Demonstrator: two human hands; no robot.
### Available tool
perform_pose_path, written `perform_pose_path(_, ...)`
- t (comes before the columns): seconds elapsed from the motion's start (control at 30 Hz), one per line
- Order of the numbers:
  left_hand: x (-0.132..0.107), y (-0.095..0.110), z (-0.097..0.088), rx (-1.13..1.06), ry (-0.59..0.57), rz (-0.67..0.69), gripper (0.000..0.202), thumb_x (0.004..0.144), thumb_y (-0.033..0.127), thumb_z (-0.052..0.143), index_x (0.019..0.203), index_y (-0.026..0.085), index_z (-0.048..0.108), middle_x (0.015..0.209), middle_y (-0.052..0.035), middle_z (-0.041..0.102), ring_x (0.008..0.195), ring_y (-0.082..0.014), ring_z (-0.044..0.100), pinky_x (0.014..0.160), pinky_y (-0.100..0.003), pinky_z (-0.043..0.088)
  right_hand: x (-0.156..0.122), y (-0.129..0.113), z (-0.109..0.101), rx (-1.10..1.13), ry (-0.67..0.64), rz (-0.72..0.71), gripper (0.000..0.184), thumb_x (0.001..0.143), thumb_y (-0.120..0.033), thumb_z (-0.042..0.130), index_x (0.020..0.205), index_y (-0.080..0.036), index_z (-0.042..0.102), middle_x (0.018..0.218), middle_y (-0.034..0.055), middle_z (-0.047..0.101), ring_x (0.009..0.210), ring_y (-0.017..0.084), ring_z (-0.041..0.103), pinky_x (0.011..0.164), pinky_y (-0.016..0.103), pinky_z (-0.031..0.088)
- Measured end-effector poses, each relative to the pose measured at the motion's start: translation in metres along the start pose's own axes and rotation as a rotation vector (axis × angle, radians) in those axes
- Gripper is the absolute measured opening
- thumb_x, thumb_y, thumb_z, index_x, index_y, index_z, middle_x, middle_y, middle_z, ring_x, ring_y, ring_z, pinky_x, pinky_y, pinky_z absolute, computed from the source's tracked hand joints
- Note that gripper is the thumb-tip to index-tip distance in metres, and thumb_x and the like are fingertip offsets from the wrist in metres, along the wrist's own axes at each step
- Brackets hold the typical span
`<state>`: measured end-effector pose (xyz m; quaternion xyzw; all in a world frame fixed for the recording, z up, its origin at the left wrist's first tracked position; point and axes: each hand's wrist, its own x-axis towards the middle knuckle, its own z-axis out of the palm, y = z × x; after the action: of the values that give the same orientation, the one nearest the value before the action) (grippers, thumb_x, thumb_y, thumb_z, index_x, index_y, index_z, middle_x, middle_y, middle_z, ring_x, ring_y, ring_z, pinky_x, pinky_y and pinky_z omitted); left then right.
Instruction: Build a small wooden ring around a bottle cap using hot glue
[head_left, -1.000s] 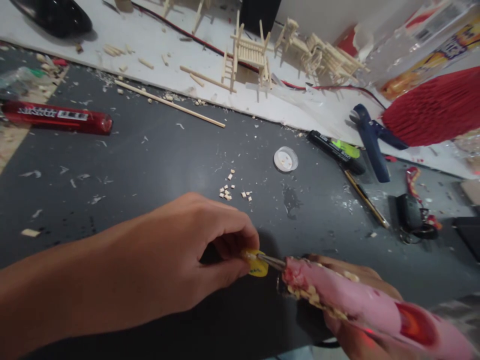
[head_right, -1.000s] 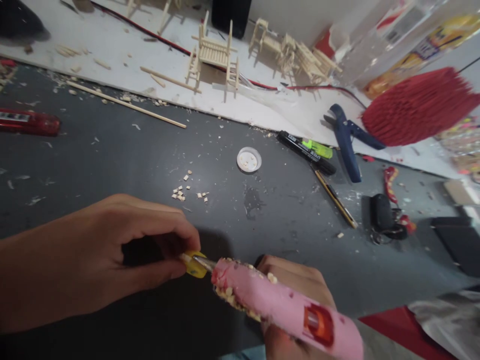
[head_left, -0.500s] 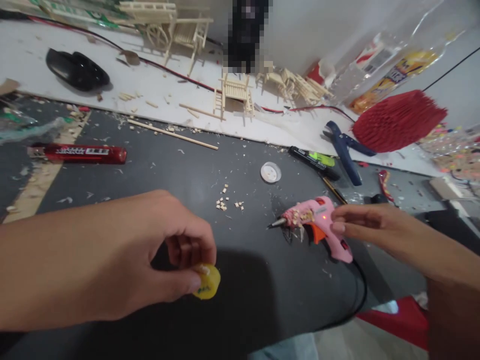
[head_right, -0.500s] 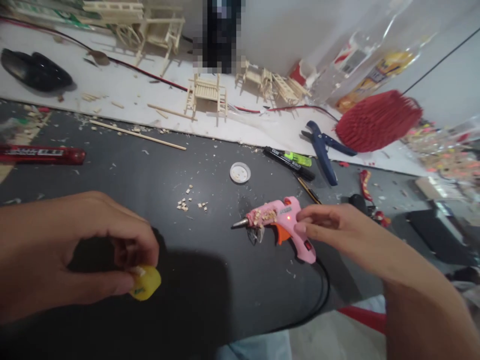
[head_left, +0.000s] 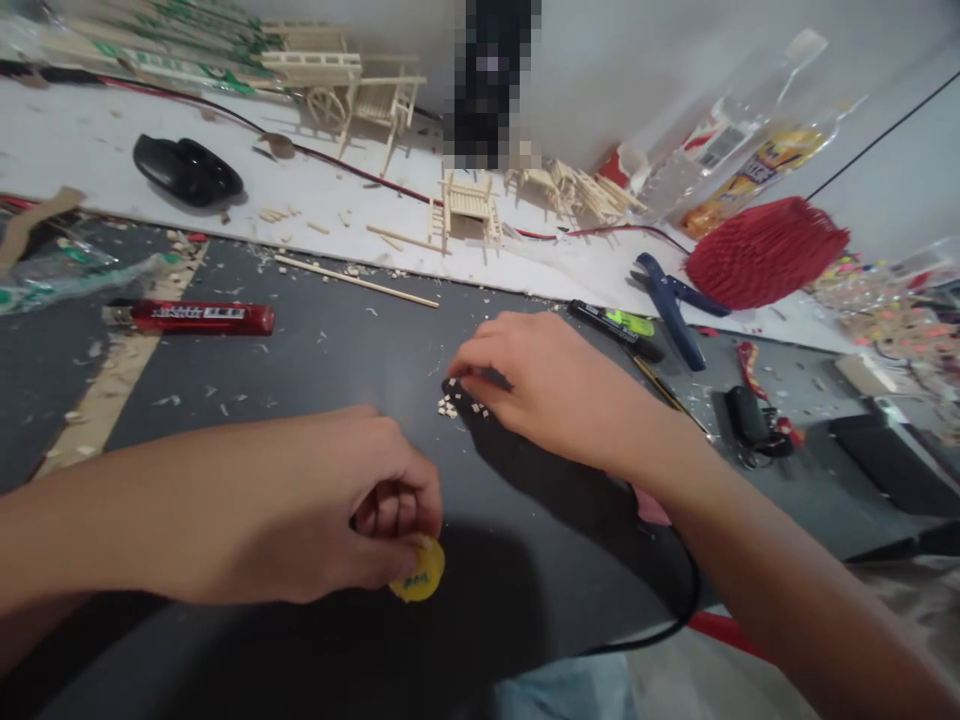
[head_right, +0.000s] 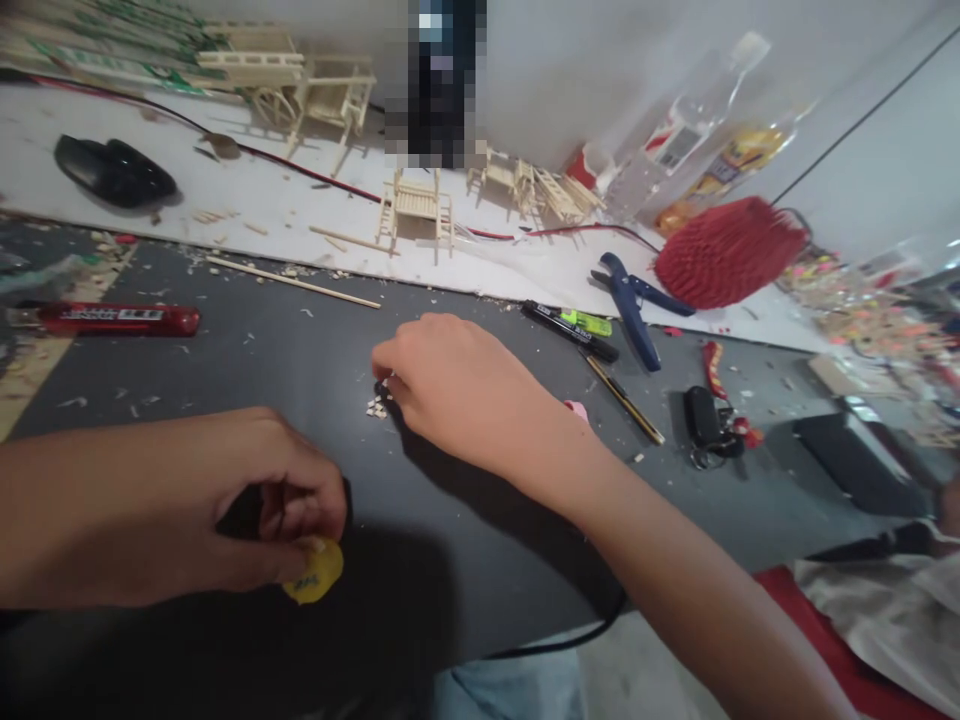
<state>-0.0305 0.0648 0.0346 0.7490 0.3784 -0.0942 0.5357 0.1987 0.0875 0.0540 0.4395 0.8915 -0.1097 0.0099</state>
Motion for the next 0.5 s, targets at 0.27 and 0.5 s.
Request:
perform_pose_path(0.27, 0.001, 0.008, -0.001, 0.032, -0.09, 0.022, 0.021, 0.093, 0.026, 0.062, 0.08, 0.024, 0.079, 0.06, 0.006, 0.066, 0.042, -0.008, 0.039, 0.037, -0.017, 0.025, 0.002, -0.001, -0.002, -0.106, -0.035, -0.079, 0.025, 0.098, -0.008, 0.063, 0.084, -0.018, 0.082, 0.086, 0.0052, 0.076, 0.09, 0.025, 0.063, 0.09, 0.045, 0.027)
perform_pose_path(0.5, 0.0, 0.02, -0.006, 0.031, -0.08, 0.047, 0.026, 0.09, 0.017, 0.057, 0.081, 0.021, 0.082, 0.063, 0.0039, 0.07, 0.039, -0.0073, 0.027, 0.037, -0.02, 0.019, 0.003, -0.005, 0.001, -0.164, -0.064, -0.054, 0.029, 0.098, -0.016, 0.064, 0.073, -0.018, 0.076, 0.076, 0.0047, 0.074, 0.087, 0.025, 0.057, 0.092, 0.047, 0.021)
